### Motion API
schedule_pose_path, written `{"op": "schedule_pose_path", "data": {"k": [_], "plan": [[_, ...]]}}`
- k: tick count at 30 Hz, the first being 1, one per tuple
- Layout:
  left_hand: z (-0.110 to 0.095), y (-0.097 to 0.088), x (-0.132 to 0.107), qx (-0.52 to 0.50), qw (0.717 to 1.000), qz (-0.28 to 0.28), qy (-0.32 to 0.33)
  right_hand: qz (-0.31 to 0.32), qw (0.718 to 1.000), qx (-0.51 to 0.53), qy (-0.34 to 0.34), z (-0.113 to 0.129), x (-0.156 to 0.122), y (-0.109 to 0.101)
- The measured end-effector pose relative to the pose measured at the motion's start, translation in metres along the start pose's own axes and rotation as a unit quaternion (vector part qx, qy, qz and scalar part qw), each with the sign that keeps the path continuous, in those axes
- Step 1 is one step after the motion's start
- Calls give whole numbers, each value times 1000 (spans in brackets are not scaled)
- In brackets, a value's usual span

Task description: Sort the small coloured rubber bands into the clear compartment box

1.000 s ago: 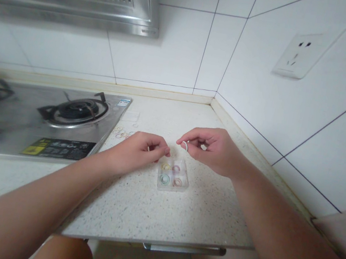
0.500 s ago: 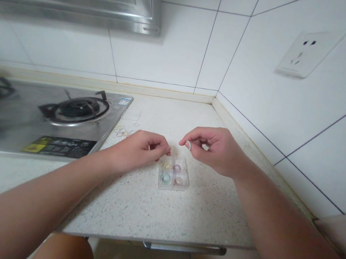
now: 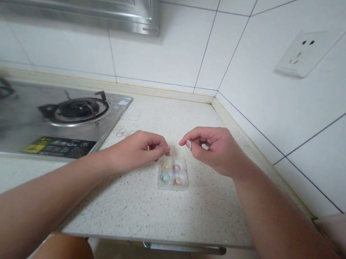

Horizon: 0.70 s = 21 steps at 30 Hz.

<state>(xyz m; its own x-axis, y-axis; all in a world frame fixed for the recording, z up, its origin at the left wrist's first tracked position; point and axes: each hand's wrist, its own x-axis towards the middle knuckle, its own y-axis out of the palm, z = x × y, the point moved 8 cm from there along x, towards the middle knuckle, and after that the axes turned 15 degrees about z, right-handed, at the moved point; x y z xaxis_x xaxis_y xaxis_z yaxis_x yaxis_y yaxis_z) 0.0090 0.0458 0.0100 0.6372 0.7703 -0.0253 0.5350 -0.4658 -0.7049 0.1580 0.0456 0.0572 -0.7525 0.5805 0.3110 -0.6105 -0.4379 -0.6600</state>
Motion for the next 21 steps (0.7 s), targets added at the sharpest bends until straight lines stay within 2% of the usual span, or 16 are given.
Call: {"op": "schedule_pose_path", "data": {"k": [21], "plan": [[-2,2,2,15,1000,8,9,6,1000,12,5,1,1,0]]}}
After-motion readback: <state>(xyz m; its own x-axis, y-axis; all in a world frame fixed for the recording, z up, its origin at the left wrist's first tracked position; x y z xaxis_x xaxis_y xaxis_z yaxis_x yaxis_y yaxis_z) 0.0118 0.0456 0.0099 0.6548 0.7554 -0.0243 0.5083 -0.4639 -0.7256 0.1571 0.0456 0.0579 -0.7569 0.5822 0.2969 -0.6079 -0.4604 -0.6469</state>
